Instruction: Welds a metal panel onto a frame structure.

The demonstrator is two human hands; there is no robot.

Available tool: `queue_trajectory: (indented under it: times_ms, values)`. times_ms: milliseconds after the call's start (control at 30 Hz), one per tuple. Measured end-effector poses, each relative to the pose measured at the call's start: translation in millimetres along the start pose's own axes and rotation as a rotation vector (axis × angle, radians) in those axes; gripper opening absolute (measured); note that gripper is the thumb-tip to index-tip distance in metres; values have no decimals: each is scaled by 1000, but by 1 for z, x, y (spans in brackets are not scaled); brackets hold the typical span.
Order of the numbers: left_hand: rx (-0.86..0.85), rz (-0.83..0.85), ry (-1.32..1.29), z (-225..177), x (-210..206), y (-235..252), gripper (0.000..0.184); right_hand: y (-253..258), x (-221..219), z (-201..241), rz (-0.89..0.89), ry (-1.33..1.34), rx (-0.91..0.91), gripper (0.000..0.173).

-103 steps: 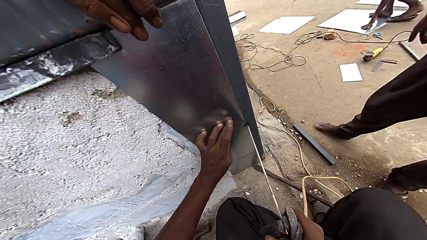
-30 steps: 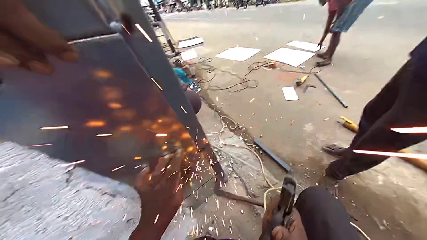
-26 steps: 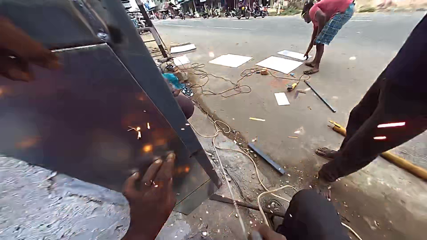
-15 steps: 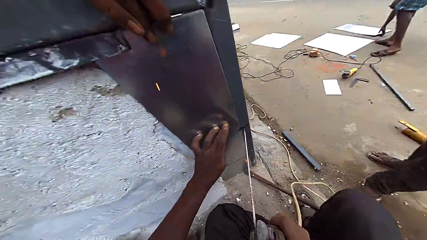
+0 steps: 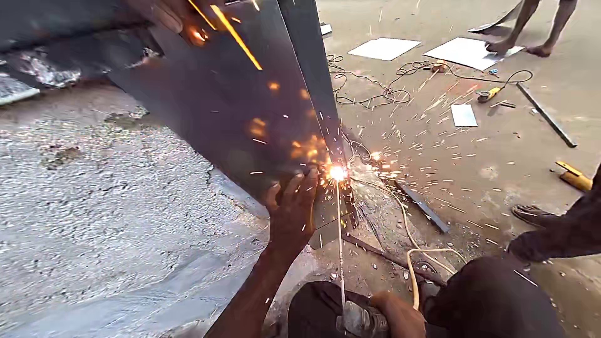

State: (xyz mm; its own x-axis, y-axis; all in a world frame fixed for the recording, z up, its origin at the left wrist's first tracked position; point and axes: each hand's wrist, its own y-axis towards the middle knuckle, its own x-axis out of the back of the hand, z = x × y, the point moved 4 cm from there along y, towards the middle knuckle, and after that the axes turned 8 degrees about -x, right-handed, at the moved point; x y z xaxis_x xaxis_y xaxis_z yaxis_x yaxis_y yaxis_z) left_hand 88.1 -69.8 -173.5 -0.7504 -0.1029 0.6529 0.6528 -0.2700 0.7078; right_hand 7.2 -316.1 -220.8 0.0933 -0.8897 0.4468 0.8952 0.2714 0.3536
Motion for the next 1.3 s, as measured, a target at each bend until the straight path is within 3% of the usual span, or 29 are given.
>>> queue_trajectory:
  times_ms: [233,567,667,767,1300]
  values:
    - [79,109,-93,0,1,0,47,-3,-1,-9,-13,20,9,47]
    - [-4,2,11,-1,1,2,45,1,1,-7,3,46,13,48]
    - [103,203,-133,-5,13,7,48,-1,6,-11,12,121,24,41]
    - [-11,4,-2,0,1,3,44,-1,11,-18,-2,199,41,45]
    - [-20,17,64,0,-2,2,47,0,2,-22,-27,188,35,52]
